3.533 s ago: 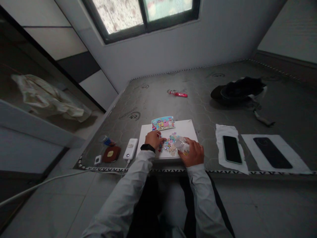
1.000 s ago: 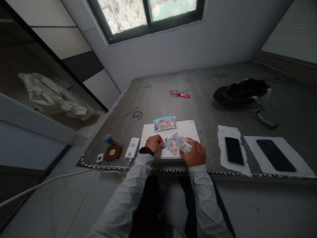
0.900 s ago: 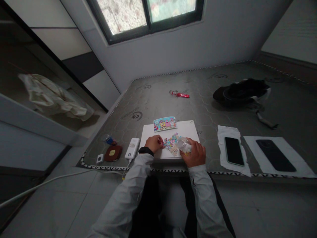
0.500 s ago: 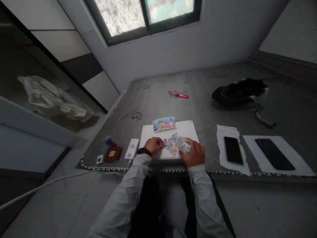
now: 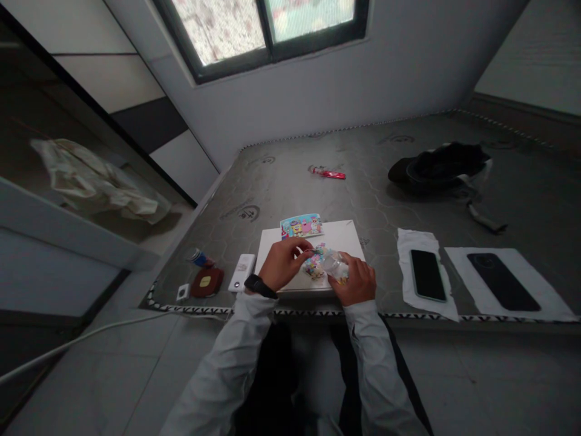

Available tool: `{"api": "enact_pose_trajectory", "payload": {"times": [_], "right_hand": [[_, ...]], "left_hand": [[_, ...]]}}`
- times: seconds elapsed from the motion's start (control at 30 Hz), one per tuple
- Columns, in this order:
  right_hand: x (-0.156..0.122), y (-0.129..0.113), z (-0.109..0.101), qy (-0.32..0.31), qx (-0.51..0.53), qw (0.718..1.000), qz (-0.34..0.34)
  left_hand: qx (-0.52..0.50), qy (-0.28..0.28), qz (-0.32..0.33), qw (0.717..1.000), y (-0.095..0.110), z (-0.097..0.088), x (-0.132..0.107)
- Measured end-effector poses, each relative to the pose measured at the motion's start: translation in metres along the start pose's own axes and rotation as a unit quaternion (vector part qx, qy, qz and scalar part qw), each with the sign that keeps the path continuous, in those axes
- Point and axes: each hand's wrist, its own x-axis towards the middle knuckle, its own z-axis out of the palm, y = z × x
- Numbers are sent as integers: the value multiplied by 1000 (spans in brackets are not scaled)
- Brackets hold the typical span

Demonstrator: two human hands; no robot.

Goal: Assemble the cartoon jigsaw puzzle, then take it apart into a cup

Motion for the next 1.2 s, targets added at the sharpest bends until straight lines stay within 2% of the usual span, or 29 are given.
{"api": "enact_pose_trajectory", "payload": {"times": [0.1,0.23,0.3,0.37,0.47,0.57,0.67,0.83,0.97,1.2], "right_hand": [[0,1,2,13,-1,1000,-8],[1,0,1,22,2,1000,-15],[1,-1,0,15,2,1000,-12],[1,-2,-1,8,4,1000,-2],[2,-2,-2,9,9,1000,6],[2,-2,-1,14,11,1000,6],[2,-2,0,6,9,1000,12],[1,-2,-1,15,6,1000,-1],[2,-3,-3,19,5,1000,-1],[1,-2,-1,15,8,1000,3]], "left_hand": [[34,-53,57,996,25,7,1],[11,-77,54,995,33,18,1],[-31,-63,59,996,28,18,-1],[-63,-26,41,997,17,13,-5],[-28,34,-53,998,-10,5,-13],[93,2,-148,985,-39,5,-22],[163,-23,-178,970,-56,18,-29],[179,-23,-183,966,-61,34,-26],[160,-42,-182,969,-61,32,-21],[126,-40,-174,976,-62,31,-22]]}}
